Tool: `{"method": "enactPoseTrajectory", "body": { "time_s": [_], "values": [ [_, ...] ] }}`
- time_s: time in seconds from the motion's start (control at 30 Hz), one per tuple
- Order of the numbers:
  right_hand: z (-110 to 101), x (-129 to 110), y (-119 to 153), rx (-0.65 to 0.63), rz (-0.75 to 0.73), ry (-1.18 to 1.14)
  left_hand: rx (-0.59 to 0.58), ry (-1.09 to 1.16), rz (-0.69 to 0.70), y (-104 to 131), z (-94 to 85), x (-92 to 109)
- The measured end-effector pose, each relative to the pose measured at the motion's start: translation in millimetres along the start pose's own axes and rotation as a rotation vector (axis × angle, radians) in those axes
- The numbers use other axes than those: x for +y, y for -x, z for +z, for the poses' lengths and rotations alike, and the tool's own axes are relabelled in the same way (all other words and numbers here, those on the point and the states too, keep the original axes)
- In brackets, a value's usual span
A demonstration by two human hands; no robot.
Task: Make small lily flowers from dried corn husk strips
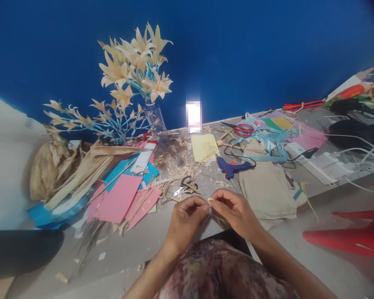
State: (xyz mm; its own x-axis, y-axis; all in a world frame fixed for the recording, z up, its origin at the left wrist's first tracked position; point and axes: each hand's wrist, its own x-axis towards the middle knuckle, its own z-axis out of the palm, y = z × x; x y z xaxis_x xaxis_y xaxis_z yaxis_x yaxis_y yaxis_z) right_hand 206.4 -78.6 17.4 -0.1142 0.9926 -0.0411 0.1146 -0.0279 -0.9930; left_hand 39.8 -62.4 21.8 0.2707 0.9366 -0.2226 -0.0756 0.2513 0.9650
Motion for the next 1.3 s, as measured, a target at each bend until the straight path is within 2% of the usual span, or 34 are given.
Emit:
{"method": "enactPoseTrajectory", "body": {
  "time_s": [0.13, 0.23, 0.43, 0.6, 0.73, 0.83, 0.93, 1.03, 1.17, 1.23, 1.3],
  "values": [
    [2.3, -4.5, 0.6, -0.043, -0.016, -0.017, 0.052, 0.3, -0.077, -3.3, 0.8, -5.1],
    [4.8, -6.5, 1.6, -0.004, -0.019, 0.01, 0.105, 0.409, -0.076, -5.4, 3.7, -7.3],
    [7.8, -4.8, 3.1, 0.079, -0.034, 0.156, 0.152, 0.097, -0.003, -0.8, 5.3, -0.8],
    [9.5, -2.6, 4.1, 0.116, -0.048, 0.227, 0.074, 0.079, -0.002, 4.2, 3.0, 3.4],
    [9.3, -2.4, 4.7, 0.109, -0.016, 0.199, 0.049, 0.015, 0.013, 3.5, 1.6, 2.6],
    [8.3, -2.9, 4.6, 0.098, 0.023, 0.104, -0.017, 0.074, -0.004, 1.8, 1.4, -2.4],
    [7.6, -3.6, 3.8, 0.089, 0.051, 0.009, -0.096, 0.279, -0.082, 0.6, 2.4, -10.0],
    [8.6, -4.8, 2.6, 0.041, 0.111, -0.089, -0.103, 0.398, -0.101, -0.2, 2.8, -16.0],
    [10.8, -7.0, 2.8, -0.02, 0.176, -0.196, -0.096, 0.33, -0.022, -1.7, 1.9, -18.4],
    [11.2, -8.4, 3.5, -0.008, 0.166, -0.2, -0.098, 0.289, -0.005, -2.1, 2.1, -17.4],
    [10.9, -10.1, 4.0, 0.011, 0.134, -0.175, -0.05, 0.261, 0.003, -2.0, 2.6, -15.4]
  ]
}}
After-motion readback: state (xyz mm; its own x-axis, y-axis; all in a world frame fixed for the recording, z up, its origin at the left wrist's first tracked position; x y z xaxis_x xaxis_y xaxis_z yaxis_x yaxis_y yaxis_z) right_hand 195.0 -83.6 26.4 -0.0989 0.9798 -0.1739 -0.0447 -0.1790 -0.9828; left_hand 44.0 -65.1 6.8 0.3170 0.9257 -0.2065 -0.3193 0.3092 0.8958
